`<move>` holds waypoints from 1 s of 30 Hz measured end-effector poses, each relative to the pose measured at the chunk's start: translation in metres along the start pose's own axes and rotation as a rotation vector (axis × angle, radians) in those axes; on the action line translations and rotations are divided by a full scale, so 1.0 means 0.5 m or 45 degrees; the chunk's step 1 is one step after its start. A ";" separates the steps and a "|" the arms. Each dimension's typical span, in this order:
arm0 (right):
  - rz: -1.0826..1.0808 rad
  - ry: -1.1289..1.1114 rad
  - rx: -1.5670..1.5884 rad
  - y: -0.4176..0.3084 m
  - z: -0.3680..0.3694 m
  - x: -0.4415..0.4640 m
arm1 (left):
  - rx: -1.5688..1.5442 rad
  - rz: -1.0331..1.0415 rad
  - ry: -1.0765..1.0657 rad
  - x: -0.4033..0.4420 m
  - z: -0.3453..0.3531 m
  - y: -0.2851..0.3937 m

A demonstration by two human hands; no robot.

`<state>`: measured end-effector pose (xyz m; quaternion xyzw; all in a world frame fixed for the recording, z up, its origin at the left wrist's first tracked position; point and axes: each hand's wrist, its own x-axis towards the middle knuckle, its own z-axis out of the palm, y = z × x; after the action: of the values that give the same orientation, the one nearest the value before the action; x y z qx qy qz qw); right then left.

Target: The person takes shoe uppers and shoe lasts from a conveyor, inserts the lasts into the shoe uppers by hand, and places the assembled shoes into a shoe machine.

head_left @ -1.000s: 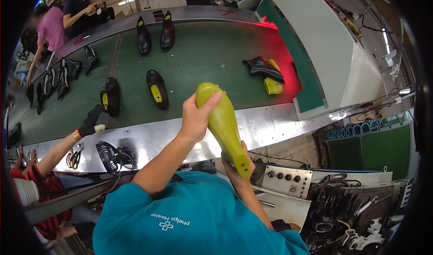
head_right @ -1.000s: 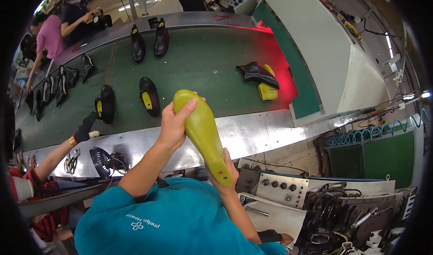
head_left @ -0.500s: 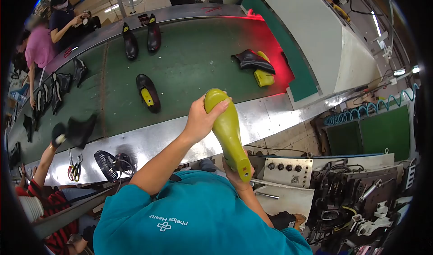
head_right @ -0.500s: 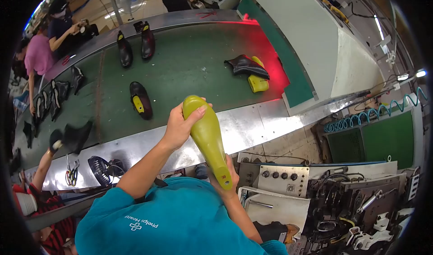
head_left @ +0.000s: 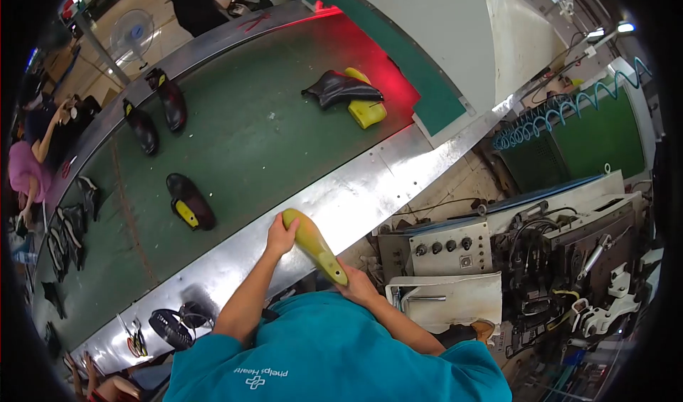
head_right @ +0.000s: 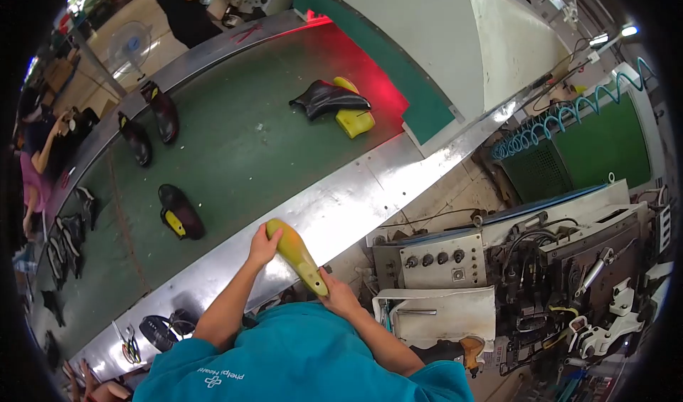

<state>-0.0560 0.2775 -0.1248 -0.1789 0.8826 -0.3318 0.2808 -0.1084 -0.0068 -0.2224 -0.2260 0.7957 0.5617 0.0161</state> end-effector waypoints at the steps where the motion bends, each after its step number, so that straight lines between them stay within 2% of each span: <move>1: -0.022 -0.072 -0.021 0.010 -0.013 0.007 | 0.166 0.117 0.096 -0.012 0.001 0.002; 2: -0.046 -0.145 -0.042 0.019 -0.025 0.012 | 0.332 0.233 0.193 -0.022 -0.002 0.004; 3: 0.008 -0.254 -0.169 0.001 -0.079 0.025 | 0.334 0.232 0.188 -0.030 -0.007 0.018; 5: 0.067 -0.034 -0.327 0.031 -0.146 0.095 | 0.251 0.100 0.132 -0.048 -0.019 0.049; 8: 0.318 0.350 -0.199 0.027 -0.310 0.289 | 0.231 0.103 0.216 -0.059 -0.016 0.068; 9: 0.147 0.533 -0.225 0.078 -0.349 0.379 | 0.235 0.100 0.223 -0.059 -0.011 0.068; 10: 0.156 0.659 -0.173 0.089 -0.395 0.468 | 0.212 0.105 0.258 -0.062 -0.008 0.066; 11: 0.016 0.842 -0.112 0.107 -0.435 0.555 | 0.191 0.109 0.295 -0.063 -0.006 0.064; 12: -0.054 0.877 -0.175 0.098 -0.485 0.624 | 0.200 0.105 0.309 -0.062 -0.004 0.064; 14: 0.127 0.955 -0.405 0.083 -0.550 0.749 | 0.093 0.061 0.269 -0.067 -0.009 0.070; 16: 0.331 0.779 -0.547 0.049 -0.592 0.813 | 0.177 0.030 0.247 -0.067 -0.020 0.080; 18: 0.339 0.770 -0.570 0.036 -0.602 0.846 | 0.146 0.009 0.220 -0.066 -0.026 0.088; 20: 0.169 0.667 -0.752 0.048 -0.618 0.875 | 0.101 -0.052 0.246 -0.061 -0.032 0.086; 22: -0.315 0.741 -0.676 -0.042 -0.633 0.808 | 0.234 0.151 0.469 -0.045 -0.049 0.142; 23: -0.576 0.735 -0.678 -0.086 -0.638 0.766 | 0.237 0.182 0.456 -0.032 -0.065 0.201; 25: -0.889 0.779 -0.709 -0.199 -0.623 0.640 | 0.332 0.444 0.357 0.009 -0.098 0.336; 27: -1.003 0.605 -0.699 -0.301 -0.613 0.494 | 0.340 0.779 0.267 0.046 -0.119 0.496; 28: -0.985 0.608 -0.707 -0.330 -0.609 0.432 | 0.269 0.897 0.192 0.055 -0.122 0.563; 30: -1.171 0.479 -0.608 -0.374 -0.599 0.320 | 0.172 1.203 0.062 0.069 -0.112 0.664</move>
<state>-0.3404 0.2086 0.1296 -0.5425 0.7992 -0.2372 -0.1039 -0.2518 0.0195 0.0829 0.1489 0.8462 0.4491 -0.2451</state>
